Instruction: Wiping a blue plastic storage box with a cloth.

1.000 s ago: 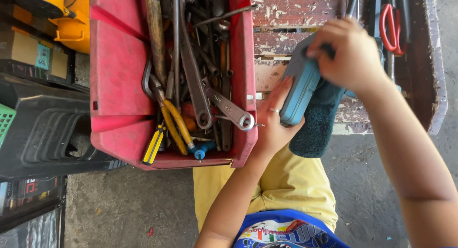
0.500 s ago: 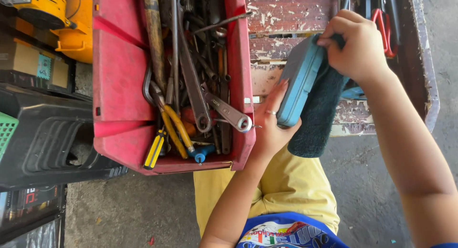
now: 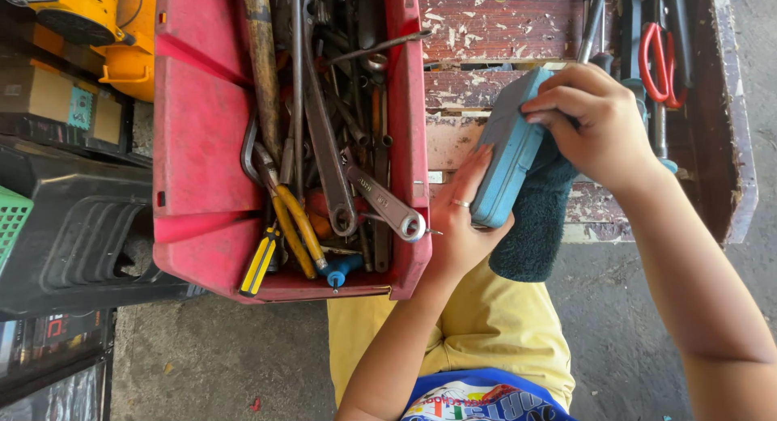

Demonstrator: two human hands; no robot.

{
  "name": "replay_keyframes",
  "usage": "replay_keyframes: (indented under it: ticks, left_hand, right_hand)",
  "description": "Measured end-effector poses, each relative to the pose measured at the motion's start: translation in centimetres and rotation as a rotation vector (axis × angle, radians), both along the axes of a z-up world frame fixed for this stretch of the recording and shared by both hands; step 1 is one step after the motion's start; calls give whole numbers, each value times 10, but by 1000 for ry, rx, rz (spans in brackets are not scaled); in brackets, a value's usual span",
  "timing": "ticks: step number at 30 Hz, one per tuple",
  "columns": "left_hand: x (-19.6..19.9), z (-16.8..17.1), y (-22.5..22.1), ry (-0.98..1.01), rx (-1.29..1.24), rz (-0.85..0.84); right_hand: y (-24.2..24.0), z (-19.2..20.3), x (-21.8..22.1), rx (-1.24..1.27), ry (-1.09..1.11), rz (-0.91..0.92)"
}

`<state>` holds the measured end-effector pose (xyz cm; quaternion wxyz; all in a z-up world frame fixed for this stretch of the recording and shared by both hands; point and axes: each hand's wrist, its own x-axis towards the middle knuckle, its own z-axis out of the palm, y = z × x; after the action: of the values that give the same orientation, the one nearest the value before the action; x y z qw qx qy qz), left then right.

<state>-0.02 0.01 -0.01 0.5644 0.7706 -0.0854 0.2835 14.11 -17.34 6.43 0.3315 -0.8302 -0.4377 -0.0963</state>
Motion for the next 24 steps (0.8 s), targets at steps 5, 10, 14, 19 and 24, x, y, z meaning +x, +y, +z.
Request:
replay_keyframes:
  ticks: [5, 10, 14, 19, 24]
  left_hand:
    - [1, 3, 2, 6, 3, -10]
    - [1, 2, 0, 15, 5, 17]
    - [0, 1, 0, 6, 7, 10]
    - [-1, 2, 0, 16, 14, 5]
    - [11, 3, -11, -125, -108, 209]
  right_hand:
    - [3, -2, -11, -64, -163, -84]
    - [9, -9, -2, 25, -201, -149]
    - [18, -5, -15, -30, -236, -165]
    - [21, -17, -12, 122, -136, -200]
    - [12, -33, -17, 225, -138, -207]
